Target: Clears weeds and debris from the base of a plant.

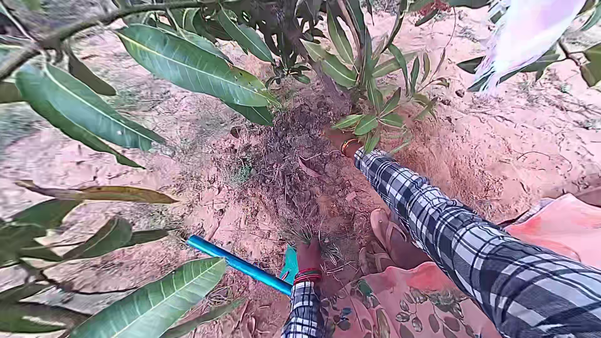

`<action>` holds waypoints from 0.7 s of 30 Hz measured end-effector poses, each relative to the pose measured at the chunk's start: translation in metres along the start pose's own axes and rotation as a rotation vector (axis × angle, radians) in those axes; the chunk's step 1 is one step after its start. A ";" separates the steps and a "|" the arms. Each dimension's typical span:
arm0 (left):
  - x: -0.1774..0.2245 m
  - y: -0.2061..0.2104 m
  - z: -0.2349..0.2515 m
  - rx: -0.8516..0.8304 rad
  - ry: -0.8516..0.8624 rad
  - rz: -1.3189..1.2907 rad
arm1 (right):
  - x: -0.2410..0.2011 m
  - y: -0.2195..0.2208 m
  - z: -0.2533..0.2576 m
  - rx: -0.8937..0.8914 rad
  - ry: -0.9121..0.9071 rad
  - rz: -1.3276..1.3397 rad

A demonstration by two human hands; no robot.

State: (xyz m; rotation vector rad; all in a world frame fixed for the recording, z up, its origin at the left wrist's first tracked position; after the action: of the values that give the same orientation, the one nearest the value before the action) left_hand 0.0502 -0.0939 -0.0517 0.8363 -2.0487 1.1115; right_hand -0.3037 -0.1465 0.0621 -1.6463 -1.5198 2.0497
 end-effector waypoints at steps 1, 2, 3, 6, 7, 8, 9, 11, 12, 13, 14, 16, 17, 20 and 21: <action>-0.002 -0.002 0.002 0.008 0.000 0.004 | -0.014 0.001 -0.002 0.015 -0.089 -0.092; -0.003 -0.003 0.004 0.014 -0.005 0.006 | -0.029 0.000 -0.008 -0.022 -0.118 -0.243; -0.004 -0.004 0.004 0.012 -0.011 0.005 | -0.044 -0.003 -0.016 -0.171 -0.025 -0.374; -0.007 -0.002 0.007 -0.007 -0.011 -0.006 | -0.022 0.012 -0.005 0.020 -0.034 -0.364; -0.008 -0.002 0.007 -0.014 -0.006 -0.006 | -0.009 0.018 0.000 0.084 -0.100 -0.322; -0.009 -0.001 0.007 -0.024 0.004 -0.006 | -0.001 0.018 -0.004 0.070 -0.118 -0.300; -0.008 0.000 0.007 -0.034 0.011 0.000 | 0.002 0.016 -0.009 0.047 -0.114 -0.306; -0.006 -0.002 0.003 -0.048 0.002 0.037 | 0.006 0.014 -0.031 -0.007 -0.101 -0.306; -0.005 -0.003 0.000 -0.055 0.000 0.054 | 0.009 0.015 -0.048 -0.060 -0.122 -0.320; -0.003 -0.004 -0.002 -0.065 -0.001 0.067 | 0.010 0.015 -0.069 -0.138 -0.172 -0.382; -0.001 -0.004 -0.004 -0.067 -0.001 0.078 | 0.013 0.014 -0.093 -0.218 -0.241 -0.511; -0.001 -0.001 -0.005 -0.078 0.016 0.072 | 0.034 0.021 -0.134 -0.335 -0.401 -0.704; -0.001 0.001 -0.006 -0.087 0.030 0.074 | 0.048 0.027 -0.147 -0.399 -0.449 -0.779; 0.002 0.008 -0.008 -0.140 0.064 0.149 | 0.080 0.010 -0.158 -0.462 -0.400 -0.867; 0.002 0.010 -0.009 -0.156 0.076 0.176 | 0.082 -0.006 -0.154 -0.425 -0.340 -0.852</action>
State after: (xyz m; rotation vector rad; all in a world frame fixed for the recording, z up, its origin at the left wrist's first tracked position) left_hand 0.0435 -0.0820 -0.0511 0.5373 -2.1446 1.0432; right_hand -0.2198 0.0018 0.0239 -0.4960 -2.3366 1.6133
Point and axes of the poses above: each hand's wrist, its own z-axis towards the middle knuckle, its own y-axis out of the palm, x = y × z, the point moved 8 cm from there along z, towards the middle knuckle, and after that the axes turned 7 degrees about x, right-handed, at the moved point
